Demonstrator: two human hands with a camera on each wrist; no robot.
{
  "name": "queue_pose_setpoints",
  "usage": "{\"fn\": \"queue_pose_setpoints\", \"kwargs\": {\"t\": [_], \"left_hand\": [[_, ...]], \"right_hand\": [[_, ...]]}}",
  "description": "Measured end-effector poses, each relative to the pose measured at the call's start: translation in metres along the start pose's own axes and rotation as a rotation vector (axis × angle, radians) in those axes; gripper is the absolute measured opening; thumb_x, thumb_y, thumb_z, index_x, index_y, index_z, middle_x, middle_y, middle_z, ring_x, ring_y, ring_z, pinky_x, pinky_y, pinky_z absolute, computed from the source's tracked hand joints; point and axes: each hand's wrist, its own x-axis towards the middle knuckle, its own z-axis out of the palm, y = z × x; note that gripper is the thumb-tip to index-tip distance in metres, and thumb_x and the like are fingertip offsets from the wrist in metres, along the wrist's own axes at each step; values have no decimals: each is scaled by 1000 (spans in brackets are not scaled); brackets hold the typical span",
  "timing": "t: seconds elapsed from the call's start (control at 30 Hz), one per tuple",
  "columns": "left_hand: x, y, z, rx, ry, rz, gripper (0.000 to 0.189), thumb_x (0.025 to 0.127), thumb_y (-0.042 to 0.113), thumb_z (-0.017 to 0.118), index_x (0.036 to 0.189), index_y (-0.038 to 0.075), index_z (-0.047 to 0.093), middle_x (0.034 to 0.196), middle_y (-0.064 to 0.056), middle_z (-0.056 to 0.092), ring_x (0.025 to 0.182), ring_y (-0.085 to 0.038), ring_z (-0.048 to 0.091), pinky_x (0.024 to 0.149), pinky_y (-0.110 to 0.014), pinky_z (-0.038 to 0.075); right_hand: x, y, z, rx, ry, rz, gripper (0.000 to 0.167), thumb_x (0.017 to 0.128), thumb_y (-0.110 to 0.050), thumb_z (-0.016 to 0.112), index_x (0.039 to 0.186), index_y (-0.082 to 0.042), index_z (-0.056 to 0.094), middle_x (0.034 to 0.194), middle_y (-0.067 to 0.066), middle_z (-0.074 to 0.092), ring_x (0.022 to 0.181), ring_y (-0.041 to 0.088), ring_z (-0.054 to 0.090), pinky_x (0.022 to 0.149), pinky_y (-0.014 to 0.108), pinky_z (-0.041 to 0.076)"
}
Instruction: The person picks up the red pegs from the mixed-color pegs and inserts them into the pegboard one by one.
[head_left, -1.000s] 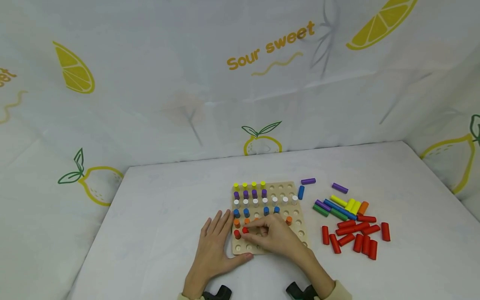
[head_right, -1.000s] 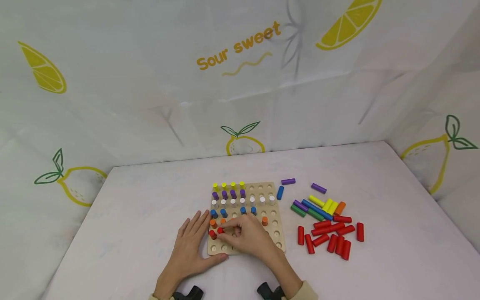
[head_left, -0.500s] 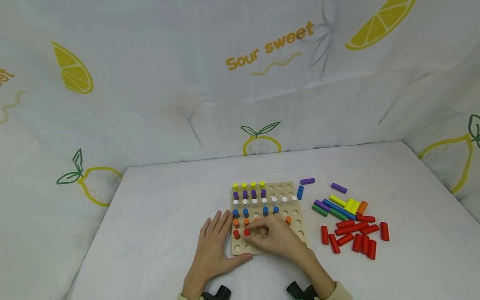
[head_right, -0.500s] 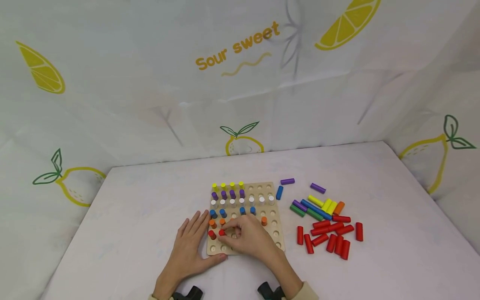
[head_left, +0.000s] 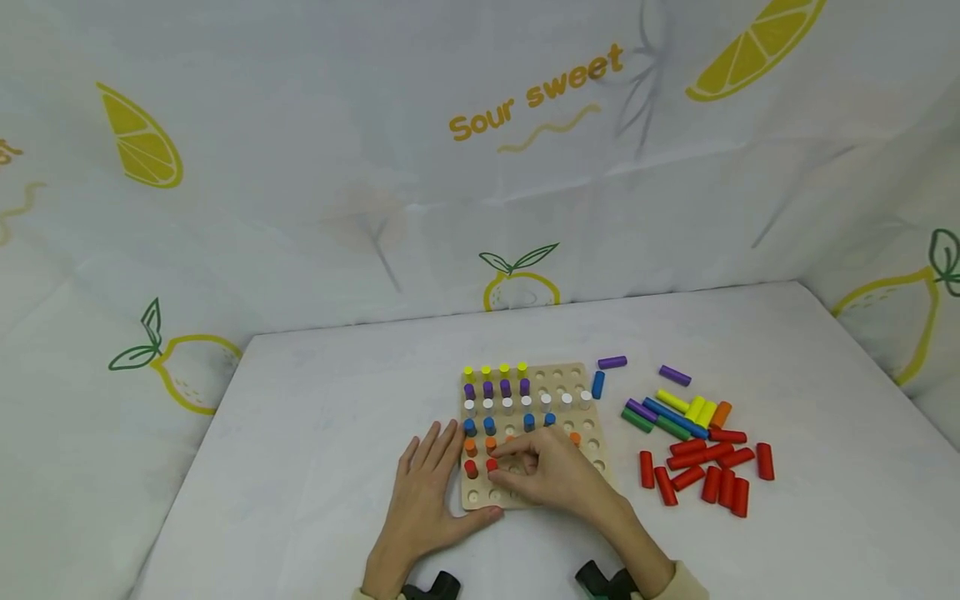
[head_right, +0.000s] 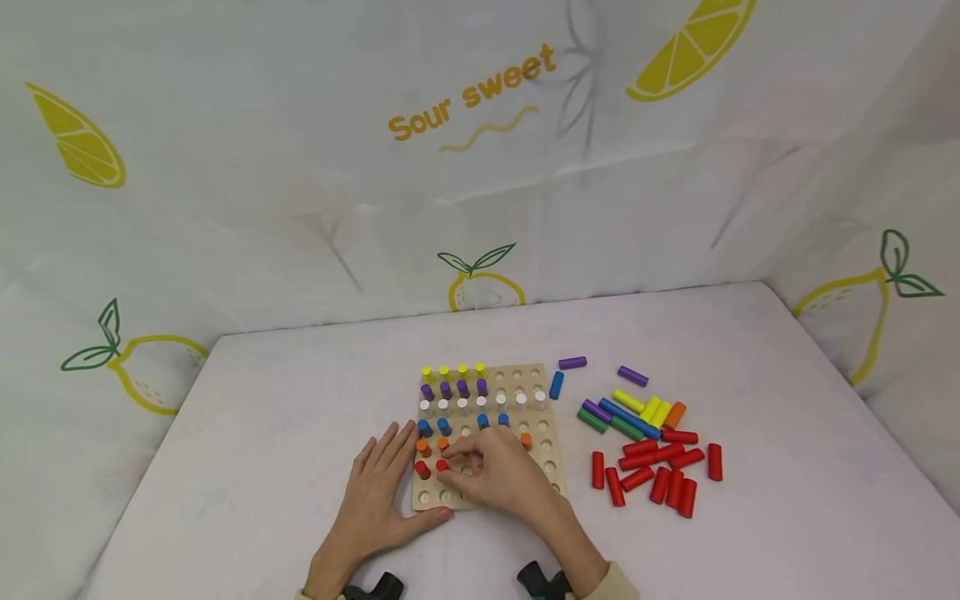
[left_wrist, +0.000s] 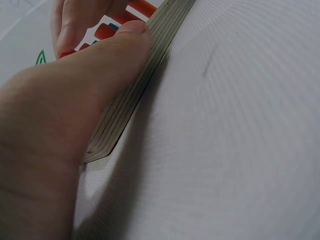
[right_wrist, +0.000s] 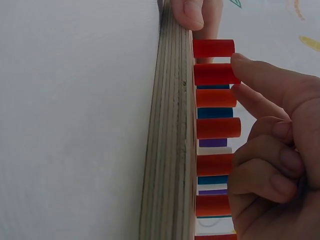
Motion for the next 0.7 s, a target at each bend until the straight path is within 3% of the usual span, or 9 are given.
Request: {"fn": "queue_pose_setpoints", "kwargs": {"t": [0.3,0.57,0.7], "left_hand": [[-1,0,1,17,13,6,111,76,91,53,158,16,41,164,-3,43,153,-30,36,122,-56,29],[0,2,-1,14,-13,-15,111,74,86,60,157,15,42,164,-3,42,154,-30,35,123,-57,30],[1,2,-1,19,-20,-21,112,72,84,64,157,15,41,164,-4,42,155,-30,35,124,-56,30]], "right_hand": [[-8,-6,-16,-11,-10,43,25,88,-30,81,105,-12,82,57,-12,49,51,-3,37,46,14,28],[-21,3,-47,-27,-47,-56,23,87,-29,82,104,-13,83,54,-14,40,48,-4,33,44,15,27],[-31,12,-62,-43,-59,-57,22,86,-30,83,102,-15,83,53,-16,36,49,-5,33,44,15,29]]}}
